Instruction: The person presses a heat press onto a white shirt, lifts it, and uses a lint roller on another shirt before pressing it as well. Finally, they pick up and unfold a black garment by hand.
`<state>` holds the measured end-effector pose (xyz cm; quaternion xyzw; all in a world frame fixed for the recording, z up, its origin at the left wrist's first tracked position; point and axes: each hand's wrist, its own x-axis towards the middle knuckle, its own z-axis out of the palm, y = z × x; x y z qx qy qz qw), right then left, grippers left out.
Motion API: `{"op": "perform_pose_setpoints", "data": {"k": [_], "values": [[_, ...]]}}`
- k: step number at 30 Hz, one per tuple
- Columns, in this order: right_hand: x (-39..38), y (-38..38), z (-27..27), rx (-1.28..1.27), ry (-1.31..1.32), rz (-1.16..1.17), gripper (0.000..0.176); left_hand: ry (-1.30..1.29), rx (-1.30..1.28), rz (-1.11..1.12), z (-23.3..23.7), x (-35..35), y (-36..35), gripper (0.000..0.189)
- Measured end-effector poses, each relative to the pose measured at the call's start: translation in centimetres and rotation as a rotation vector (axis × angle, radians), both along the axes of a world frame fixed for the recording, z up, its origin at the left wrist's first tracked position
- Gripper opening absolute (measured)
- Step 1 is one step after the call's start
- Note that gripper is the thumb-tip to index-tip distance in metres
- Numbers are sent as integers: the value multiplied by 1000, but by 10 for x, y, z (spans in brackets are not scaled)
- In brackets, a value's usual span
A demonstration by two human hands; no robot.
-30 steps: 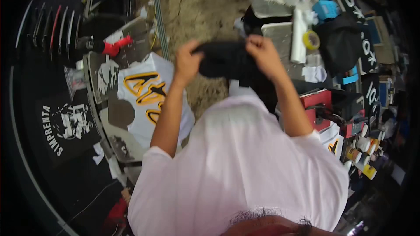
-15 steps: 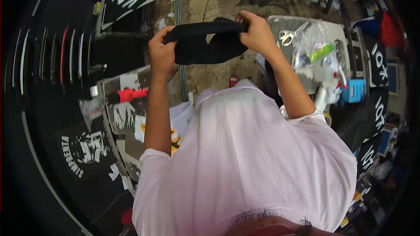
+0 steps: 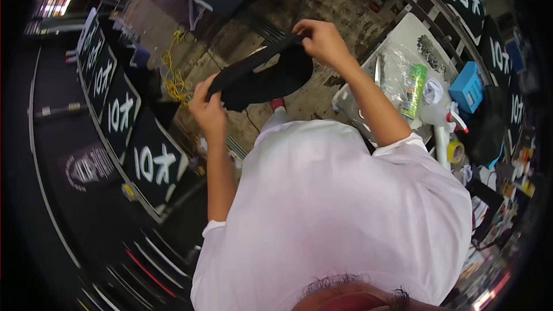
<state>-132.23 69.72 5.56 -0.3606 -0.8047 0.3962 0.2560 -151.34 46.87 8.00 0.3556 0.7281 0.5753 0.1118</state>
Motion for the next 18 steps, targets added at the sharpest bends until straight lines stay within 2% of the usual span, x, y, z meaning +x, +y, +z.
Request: {"op": "perform_pose_setpoints", "data": {"k": [2,3,5,8,10,11,12,13,14,16,18], "values": [[-12,42,-3,-204,103,-47,19,-237,9,-100,7,-40,63,28],[-15,61,-3,-206,103,-85,19,-242,0,-137,12,-57,96,28],[-14,92,-5,-234,202,-190,14,-681,45,-356,23,-85,159,31],[-1,141,-19,-225,298,-306,15,-684,-8,-558,30,-100,251,33],[6,171,-16,-196,272,-425,15,-616,-12,-606,31,-91,309,29],[9,190,-18,-185,250,-504,16,-237,-153,-635,29,-85,336,25],[12,216,-46,-143,300,-598,17,149,-271,-634,29,-78,362,21],[14,240,-77,-252,497,-621,17,261,-272,-656,31,-65,384,19],[19,253,-53,-94,438,-585,15,378,-267,-669,33,-52,405,19],[31,302,-50,-306,474,-412,13,411,-270,-648,17,-42,452,22],[45,348,-37,-144,309,-330,35,354,-269,-670,-9,-43,505,20]]}}
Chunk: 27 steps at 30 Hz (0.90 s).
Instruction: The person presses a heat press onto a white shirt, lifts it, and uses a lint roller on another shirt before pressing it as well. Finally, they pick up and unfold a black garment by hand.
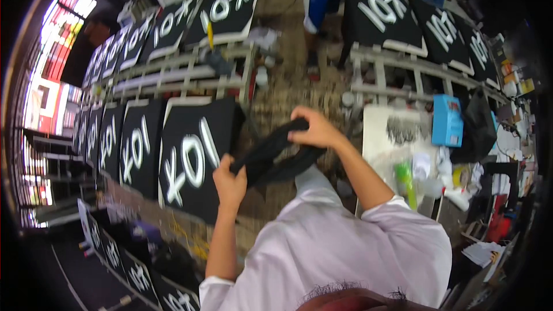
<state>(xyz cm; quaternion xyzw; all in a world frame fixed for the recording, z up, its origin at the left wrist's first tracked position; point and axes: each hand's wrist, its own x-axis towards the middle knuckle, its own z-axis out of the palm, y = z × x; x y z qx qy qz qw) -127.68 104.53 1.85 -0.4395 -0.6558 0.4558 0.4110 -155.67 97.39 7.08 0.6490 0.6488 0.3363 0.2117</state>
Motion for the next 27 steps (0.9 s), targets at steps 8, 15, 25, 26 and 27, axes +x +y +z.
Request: {"op": "perform_pose_setpoints", "data": {"k": [8,15,25,26,27], "values": [[96,182,50,154,-391,-61,32,-883,-193,-60,35,87,209,22],[183,311,79,-213,75,-158,25,-326,-355,-653,31,133,402,18],[160,493,68,-324,-393,-58,24,-198,-707,-415,-108,130,585,56],[160,514,56,-225,-412,22,22,-361,-915,-321,-109,127,594,56],[159,532,47,-218,-438,41,22,-431,-942,-289,-122,120,600,59]]}}
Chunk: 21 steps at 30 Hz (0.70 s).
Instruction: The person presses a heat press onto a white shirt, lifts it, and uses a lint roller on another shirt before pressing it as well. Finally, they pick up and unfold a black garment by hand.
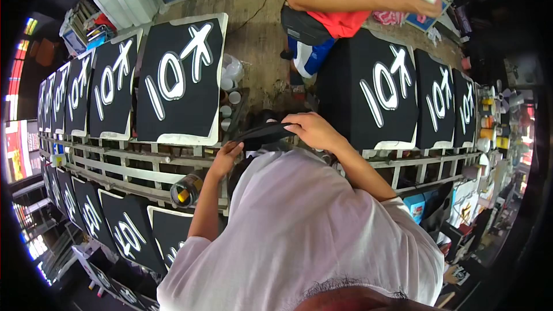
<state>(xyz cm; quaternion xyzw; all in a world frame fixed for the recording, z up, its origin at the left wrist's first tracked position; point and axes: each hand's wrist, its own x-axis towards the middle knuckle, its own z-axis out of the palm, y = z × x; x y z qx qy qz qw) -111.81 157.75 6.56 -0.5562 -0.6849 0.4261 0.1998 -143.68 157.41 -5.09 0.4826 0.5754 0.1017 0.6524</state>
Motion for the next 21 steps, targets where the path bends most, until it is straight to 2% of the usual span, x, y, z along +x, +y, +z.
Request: {"op": "perform_pose_setpoints", "data": {"k": [1,3,4,5,7,9,10,11,13,16,19,21], "values": [[-1,17,-6,3,-17,24,22,11,-27,8,-12,-3,4,59],[0,49,-13,-24,2,70,22,16,-107,227,-4,3,18,63],[4,68,-16,-16,5,111,22,-7,-177,270,1,8,25,66],[9,87,-25,-16,14,126,22,-11,-195,333,-25,7,26,67],[20,110,-48,124,97,161,22,-101,-231,345,-36,19,41,65],[31,141,-47,82,123,191,21,-288,-319,472,-24,37,69,61],[35,153,-39,3,145,174,22,-290,-294,496,6,54,88,58],[42,166,-34,-68,161,151,22,-279,-286,501,1,58,101,58],[57,188,-36,-45,207,138,23,-330,-287,535,-15,70,128,53],[84,228,-30,-98,172,101,21,-362,-325,467,15,103,190,50],[113,266,-51,-75,207,7,20,-340,-354,384,8,131,253,49],[129,298,-62,-164,321,-140,22,-318,-363,310,12,150,305,49]]}}
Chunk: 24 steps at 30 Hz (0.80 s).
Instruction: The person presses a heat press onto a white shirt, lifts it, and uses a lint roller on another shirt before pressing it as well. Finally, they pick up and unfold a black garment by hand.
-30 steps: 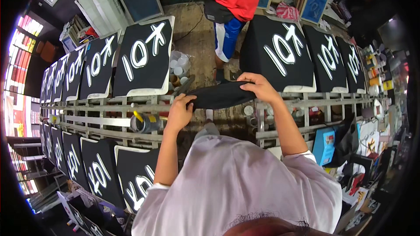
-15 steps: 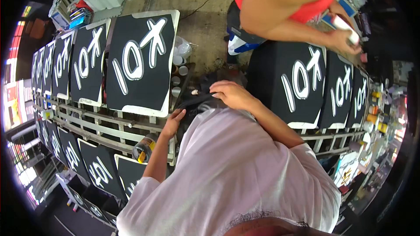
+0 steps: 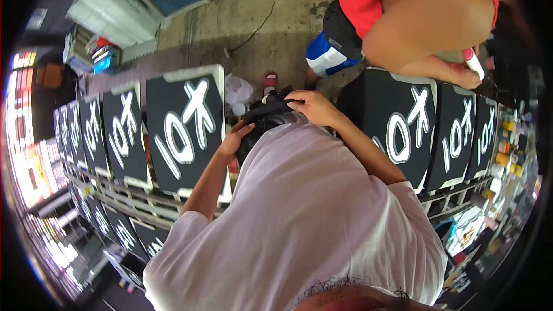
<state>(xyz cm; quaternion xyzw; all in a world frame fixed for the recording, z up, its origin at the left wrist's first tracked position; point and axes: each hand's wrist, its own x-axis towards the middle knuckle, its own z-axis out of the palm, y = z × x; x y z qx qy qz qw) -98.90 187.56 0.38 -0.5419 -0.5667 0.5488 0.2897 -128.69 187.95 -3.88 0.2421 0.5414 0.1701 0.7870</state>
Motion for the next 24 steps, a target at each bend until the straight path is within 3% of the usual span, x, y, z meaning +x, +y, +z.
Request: {"op": "perform_pose_setpoints", "data": {"k": [7,10,13,14,17,19,21,22,23,24], "values": [[46,156,-38,-145,111,-218,27,206,125,-485,9,47,216,50],[70,230,-37,-2,125,-487,33,321,646,-752,-14,62,327,42],[107,283,-32,187,20,-757,27,549,1107,-768,21,143,435,31],[124,300,-13,116,93,-788,22,667,1203,-791,27,173,467,29],[166,339,24,205,13,-895,17,558,1456,-552,60,269,544,23],[187,360,49,341,271,-1025,12,477,1624,-524,65,324,591,20],[222,379,47,512,170,-917,12,338,2012,-483,66,375,633,34],[239,383,47,651,67,-793,13,334,2018,-501,67,396,647,34],[259,386,51,521,-105,-718,15,384,2076,-580,75,418,659,41],[274,392,51,530,-100,-747,15,422,2150,-656,84,445,673,49]]}}
